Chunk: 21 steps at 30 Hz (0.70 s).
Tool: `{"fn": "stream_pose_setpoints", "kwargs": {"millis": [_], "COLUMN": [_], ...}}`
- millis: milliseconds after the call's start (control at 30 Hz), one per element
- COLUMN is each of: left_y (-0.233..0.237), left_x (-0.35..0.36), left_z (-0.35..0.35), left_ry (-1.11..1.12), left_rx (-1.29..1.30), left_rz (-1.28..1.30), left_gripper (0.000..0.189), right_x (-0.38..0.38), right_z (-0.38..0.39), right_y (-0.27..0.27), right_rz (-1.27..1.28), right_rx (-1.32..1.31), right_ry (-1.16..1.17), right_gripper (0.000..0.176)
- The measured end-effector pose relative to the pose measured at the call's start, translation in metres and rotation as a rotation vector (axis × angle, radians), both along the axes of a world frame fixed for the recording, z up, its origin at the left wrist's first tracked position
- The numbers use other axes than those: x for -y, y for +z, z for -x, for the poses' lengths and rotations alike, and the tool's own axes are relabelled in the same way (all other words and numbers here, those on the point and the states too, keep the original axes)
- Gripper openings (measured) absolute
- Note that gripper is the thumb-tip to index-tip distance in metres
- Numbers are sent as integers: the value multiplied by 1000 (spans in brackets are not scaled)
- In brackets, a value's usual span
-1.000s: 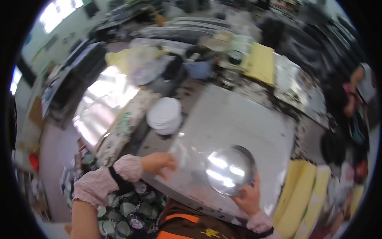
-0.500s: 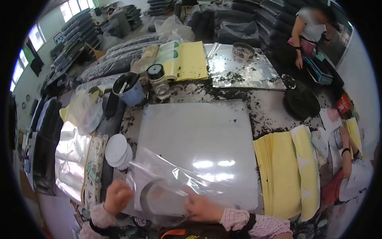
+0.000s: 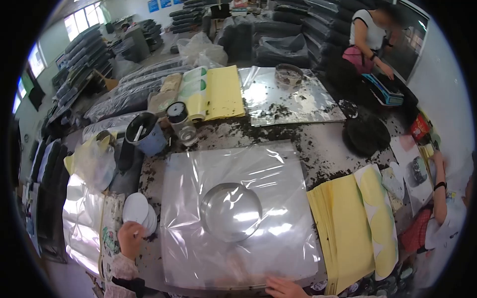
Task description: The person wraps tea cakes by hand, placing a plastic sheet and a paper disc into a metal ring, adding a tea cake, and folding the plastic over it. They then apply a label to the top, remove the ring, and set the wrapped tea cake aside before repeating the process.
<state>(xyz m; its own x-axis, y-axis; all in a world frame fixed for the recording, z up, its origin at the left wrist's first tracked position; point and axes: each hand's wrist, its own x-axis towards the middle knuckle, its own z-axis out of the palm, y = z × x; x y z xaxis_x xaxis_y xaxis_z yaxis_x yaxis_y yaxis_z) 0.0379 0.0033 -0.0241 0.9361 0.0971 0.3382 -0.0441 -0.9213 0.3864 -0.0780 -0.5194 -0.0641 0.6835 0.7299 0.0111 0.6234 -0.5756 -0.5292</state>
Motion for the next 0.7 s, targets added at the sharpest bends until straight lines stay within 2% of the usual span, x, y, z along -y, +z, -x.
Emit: {"fn": "stream_pose_setpoints", "kwargs": {"millis": [33, 67, 100, 133, 167, 200, 233, 300, 333, 367, 400, 467, 533, 600, 633, 700], "left_y": [-5, -16, -27, -35, -37, -36, -35, -31, -29, -30, -27, -17, -21, -20, -22, -26], "left_x": [-13, -26, -31, -35, -34, -32, -31, -14, -8, -8, -10, -19, -15, -17, -19, -22], "left_z": [-16, -22, -25, -26, -25, -25, -26, -28, -29, -29, -28, -21, -18, -20, -20, -22], "left_ry": [42, 69, 62, 39, 43, 70, 106, 159, 192, 213, 168, 91, 65, 51, 76, 115], "left_rx": [40, -58, -51, -34, -35, -68, -101, -3, 48, 71, -48, -290, -151, -112, -123, -152], "left_rz": [-64, -25, -65, -82, -101, -69, -42, 20, 52, 26, -108, -381, -354, -322, -333, -350], "left_gripper": [12, 16, 18, 17, 16, 16, 16, 17, 17, 18, 21, 30, 24, 23, 22, 21], "right_x": [12, 24, 37, 49, 74, 94, 116, 189, 236, 263, 280, 287, 289, 304, 310, 305], "right_z": [3, 3, -34, -71, -98, -143, -188, -279, -319, -351, -375, -402, -432, -456, -465, -473], "right_y": [11, 21, 28, 36, 46, 64, 58, 22, 0, -4, -4, -9, -6, -25, -40, -74], "right_rz": [15, 39, -68, -160, -22, -3, -53, -353, -212, 59, 332, 494, 637, 636, 522, 571], "right_rx": [-82, -162, 79, 324, 391, 228, 487, 472, 370, 379, 382, 389, 332, 236, 130, 270], "right_ry": [45, 77, 7, -92, -193, -438, -654, -953, -1104, -1162, -1208, -1324, -1401, -1437, -1419, -1432], "right_gripper": [51, 49, 39, 30, 22, 6, 6, 14, 26, 41, 56, 75, 99, 95, 85, 75]}}
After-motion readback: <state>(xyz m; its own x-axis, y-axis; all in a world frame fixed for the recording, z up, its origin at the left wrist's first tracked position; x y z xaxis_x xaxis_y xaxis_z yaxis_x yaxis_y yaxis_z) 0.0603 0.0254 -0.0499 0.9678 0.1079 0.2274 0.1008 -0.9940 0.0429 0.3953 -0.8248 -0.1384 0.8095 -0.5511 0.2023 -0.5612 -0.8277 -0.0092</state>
